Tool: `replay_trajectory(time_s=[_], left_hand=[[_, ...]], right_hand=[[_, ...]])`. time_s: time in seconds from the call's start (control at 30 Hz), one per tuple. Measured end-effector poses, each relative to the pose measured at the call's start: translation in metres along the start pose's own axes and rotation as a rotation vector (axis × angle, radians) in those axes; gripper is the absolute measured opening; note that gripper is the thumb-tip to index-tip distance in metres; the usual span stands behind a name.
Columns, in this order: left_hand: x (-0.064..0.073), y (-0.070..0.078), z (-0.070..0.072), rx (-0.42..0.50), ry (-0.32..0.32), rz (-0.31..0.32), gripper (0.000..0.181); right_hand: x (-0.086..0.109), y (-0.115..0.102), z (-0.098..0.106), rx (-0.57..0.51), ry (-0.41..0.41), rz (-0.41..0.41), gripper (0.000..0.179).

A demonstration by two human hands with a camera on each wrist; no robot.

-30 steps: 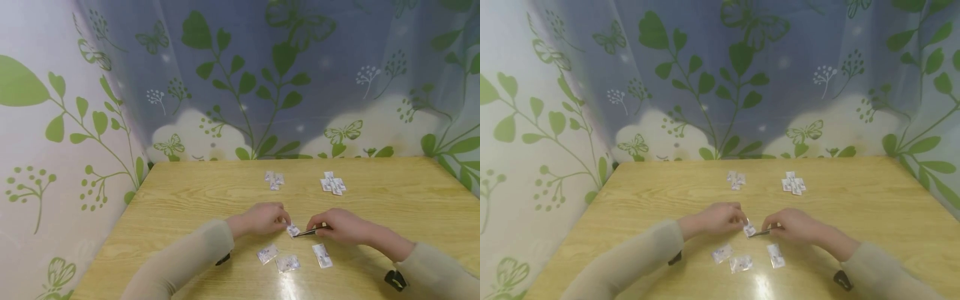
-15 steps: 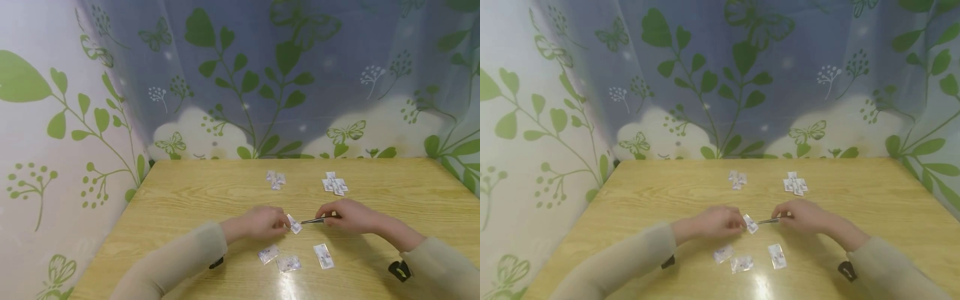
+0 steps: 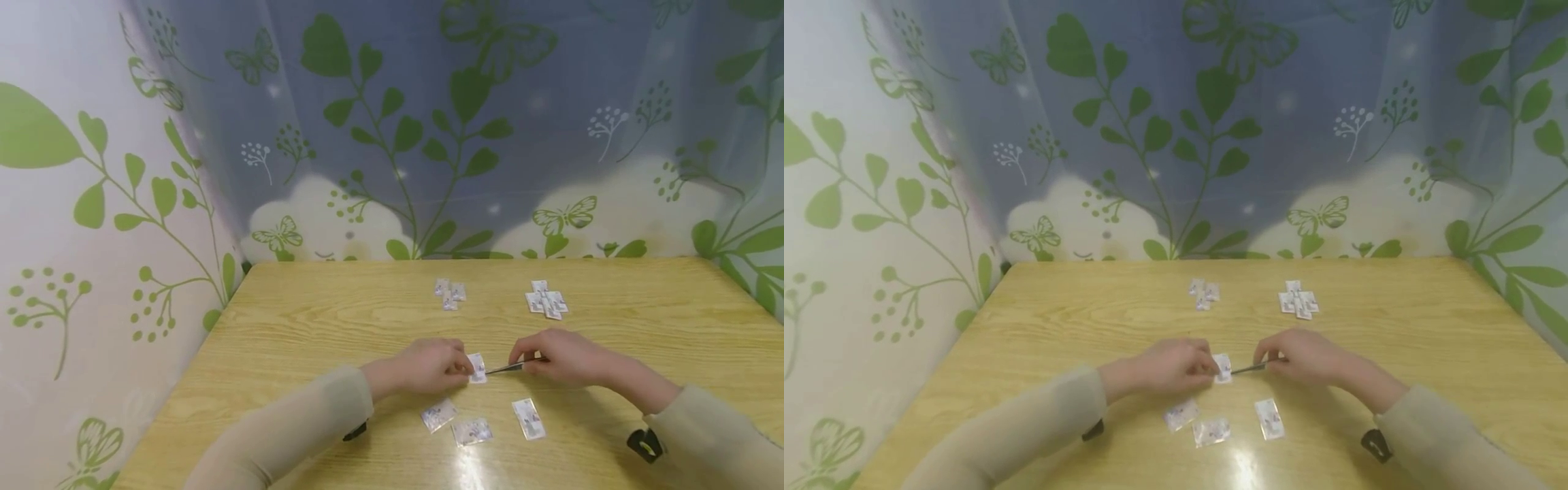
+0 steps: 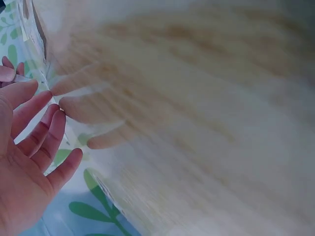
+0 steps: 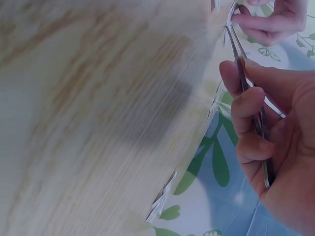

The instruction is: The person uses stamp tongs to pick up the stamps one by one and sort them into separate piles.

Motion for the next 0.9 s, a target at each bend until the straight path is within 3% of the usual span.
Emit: replay_trajectory(time_s=[0.43, 0.9], left_hand=[[0.001, -0.001, 0.003, -0.035, 0.009, 0.002, 0.022], [0.001, 0.001, 0.004, -0.034, 0.005, 0.016, 0.021]], right_hand=[[-0.009, 0.005, 0.000, 0.079, 0.075, -0.071, 0.018], [-0.019, 0.006, -0.002, 0.137, 0.107, -0.007, 0.020]])
Point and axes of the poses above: each hand's wrist, its own x-axis away from the middle knuckle, its own z-axis out of the back of the hand, y = z × x, the point moved 6 cm from there along -x, towards the middle knuckle, and after that the axes turned 8 degrees about -x, right-handed, at the moved point
